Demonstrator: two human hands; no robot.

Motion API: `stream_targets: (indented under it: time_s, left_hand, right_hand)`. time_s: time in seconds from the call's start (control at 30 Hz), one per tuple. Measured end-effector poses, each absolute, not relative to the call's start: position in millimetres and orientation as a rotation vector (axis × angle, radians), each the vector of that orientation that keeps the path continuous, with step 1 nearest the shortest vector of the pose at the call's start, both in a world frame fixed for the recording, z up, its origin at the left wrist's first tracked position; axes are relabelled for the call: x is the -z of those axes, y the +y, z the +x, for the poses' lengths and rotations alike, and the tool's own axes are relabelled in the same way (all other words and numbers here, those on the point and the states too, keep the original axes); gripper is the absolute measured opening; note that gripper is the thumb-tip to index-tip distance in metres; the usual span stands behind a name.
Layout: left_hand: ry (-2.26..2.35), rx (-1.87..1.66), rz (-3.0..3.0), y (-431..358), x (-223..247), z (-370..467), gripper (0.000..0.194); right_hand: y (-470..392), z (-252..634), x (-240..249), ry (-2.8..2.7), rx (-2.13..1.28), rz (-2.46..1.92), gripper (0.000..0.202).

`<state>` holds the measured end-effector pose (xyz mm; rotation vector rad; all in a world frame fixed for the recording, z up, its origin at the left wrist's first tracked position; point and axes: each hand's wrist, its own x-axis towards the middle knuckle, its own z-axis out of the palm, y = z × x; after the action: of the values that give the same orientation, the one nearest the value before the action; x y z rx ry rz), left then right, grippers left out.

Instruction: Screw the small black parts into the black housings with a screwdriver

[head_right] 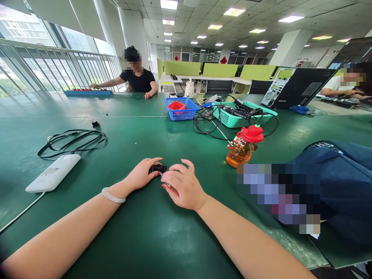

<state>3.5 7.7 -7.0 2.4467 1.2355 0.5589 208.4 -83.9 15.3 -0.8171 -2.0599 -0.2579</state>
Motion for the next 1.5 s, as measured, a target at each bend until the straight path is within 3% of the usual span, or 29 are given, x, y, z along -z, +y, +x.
stream_targets:
  time_s: [0.4,1.0,1.5]
  left_hand:
    - [1.172,-0.599,2.426,11.9,6.9,4.5,0.031]
    - [1.203,-0.593,2.392,8.1,4.3,0.2,0.04]
    - [1.175,-0.693,2.389,10.6,13.1,-4.0,0.03]
  right_hand:
    - [-86.6,207.8,-16.7,-2.15,0.341,-0.78,0.012]
    - [-87.7,207.4,-16.8,-2.191,0.34,-0.754,0.011]
    - [-86.4,211.4,-17.1,-2.103,0.304,-0.781,0.009]
